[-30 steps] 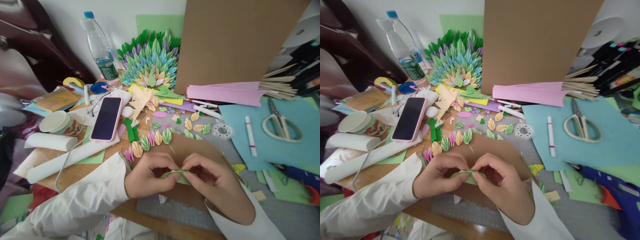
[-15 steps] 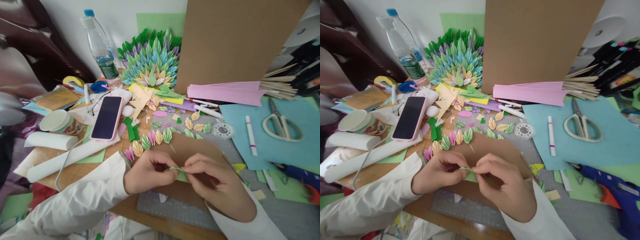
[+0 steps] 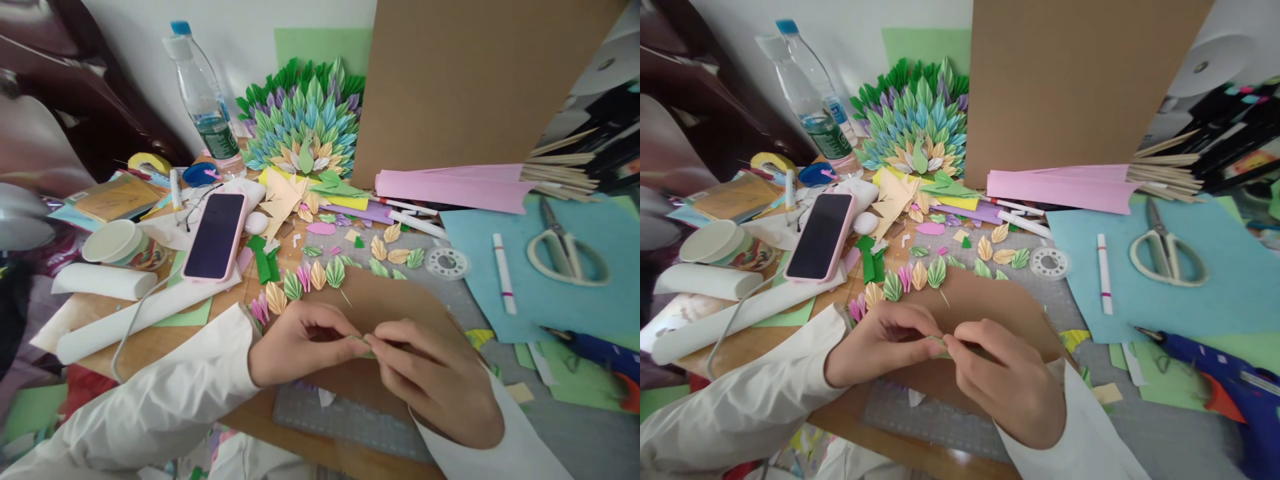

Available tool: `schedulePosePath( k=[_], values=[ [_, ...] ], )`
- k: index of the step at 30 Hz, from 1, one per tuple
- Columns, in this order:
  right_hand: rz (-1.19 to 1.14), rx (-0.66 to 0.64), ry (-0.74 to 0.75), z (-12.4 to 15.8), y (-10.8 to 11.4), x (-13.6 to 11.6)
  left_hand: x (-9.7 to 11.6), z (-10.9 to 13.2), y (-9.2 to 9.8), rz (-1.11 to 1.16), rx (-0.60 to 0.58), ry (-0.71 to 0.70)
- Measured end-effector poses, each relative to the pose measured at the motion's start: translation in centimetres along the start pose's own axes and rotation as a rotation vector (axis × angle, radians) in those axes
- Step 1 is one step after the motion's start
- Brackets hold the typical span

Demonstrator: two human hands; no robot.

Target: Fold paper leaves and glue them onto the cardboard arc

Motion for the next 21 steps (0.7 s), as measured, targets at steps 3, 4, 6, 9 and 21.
schedulePosePath(
  k=[3, 4, 6, 9, 21],
  values=[
    [0.011, 0.007, -0.003, 0.4, -0.2, 0.4, -0.2, 0.0, 0.0, 0.051, 0.008, 0.012],
    [0.016, 0.011, 0.001, 0.5, -0.2, 0.5, -0.2, 0.0, 0.1, 0.054, 0.013, 0.012],
    [0.023, 0.016, 0.021, 0.5, -0.2, 0.3, -0.2, 0.1, 0.2, 0.043, 0.027, 0.008],
    [0.033, 0.045, 0.065, 0.3, 0.0, -0.3, 0.2, 0.1, 0.5, -0.006, 0.064, -0.029],
    [-0.386, 0.157, -0.187, 0.0, 0.8, 1.0, 3.7, 1.0, 0.9, -0.222, 0.112, -0.343]
  ],
)
Point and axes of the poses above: each hand's wrist, its own z-axis away from the middle knuckle, its own y-axis out of the back of the hand, x = y × z, the point moved 10 cm from there along -z, towards the middle knuckle, and after that the axes turned 7 degrees about -z, right-handed, at the moved point
